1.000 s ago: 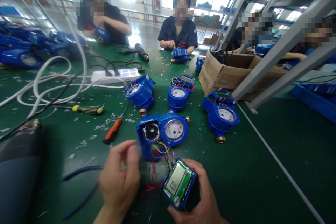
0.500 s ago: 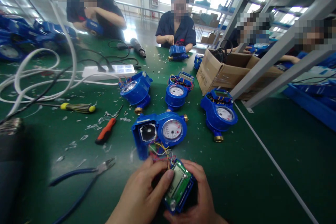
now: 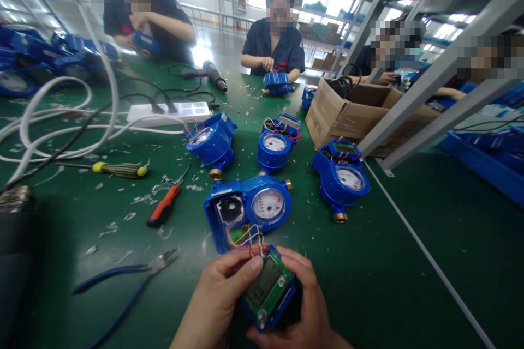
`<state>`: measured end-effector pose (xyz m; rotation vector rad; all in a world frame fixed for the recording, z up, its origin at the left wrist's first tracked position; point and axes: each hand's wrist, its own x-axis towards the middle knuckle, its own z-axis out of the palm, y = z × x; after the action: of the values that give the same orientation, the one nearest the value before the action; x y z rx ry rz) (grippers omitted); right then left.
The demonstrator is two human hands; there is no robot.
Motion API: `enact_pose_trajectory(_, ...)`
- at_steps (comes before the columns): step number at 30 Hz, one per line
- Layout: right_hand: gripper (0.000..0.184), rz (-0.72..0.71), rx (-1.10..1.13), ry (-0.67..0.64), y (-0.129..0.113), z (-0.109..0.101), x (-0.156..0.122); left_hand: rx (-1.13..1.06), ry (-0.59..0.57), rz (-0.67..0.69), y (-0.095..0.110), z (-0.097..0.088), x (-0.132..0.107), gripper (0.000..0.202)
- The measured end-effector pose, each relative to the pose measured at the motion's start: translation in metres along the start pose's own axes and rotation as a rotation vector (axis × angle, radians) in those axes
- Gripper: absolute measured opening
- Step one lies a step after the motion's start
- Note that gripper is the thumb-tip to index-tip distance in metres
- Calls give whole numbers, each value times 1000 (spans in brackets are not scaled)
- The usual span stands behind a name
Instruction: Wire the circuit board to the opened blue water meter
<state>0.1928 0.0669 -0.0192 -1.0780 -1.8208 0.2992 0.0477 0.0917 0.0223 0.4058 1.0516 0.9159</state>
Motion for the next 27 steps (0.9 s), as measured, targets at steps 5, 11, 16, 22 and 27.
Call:
enact_pose_trajectory(5, 53, 95, 101, -56, 1, -9, 4, 203, 21, 76, 0, -7, 4, 24)
enact_pose_trajectory(11, 15, 535, 212, -164, -4, -18, 38, 429, -19, 169, 0, -11, 11, 22)
enact_pose_trajectory(16, 18, 646, 354, -284, -3, -17, 59, 506, -65, 209, 4, -15, 12, 19)
enact_pose_trajectory(22, 19, 773, 620, -356, 3, -16, 67, 508, -126, 197, 9, -16, 9, 26)
enact_pose_trajectory(27, 19, 805, 620, -222, 5, -14, 68, 533, -113, 186, 12, -13, 6, 26)
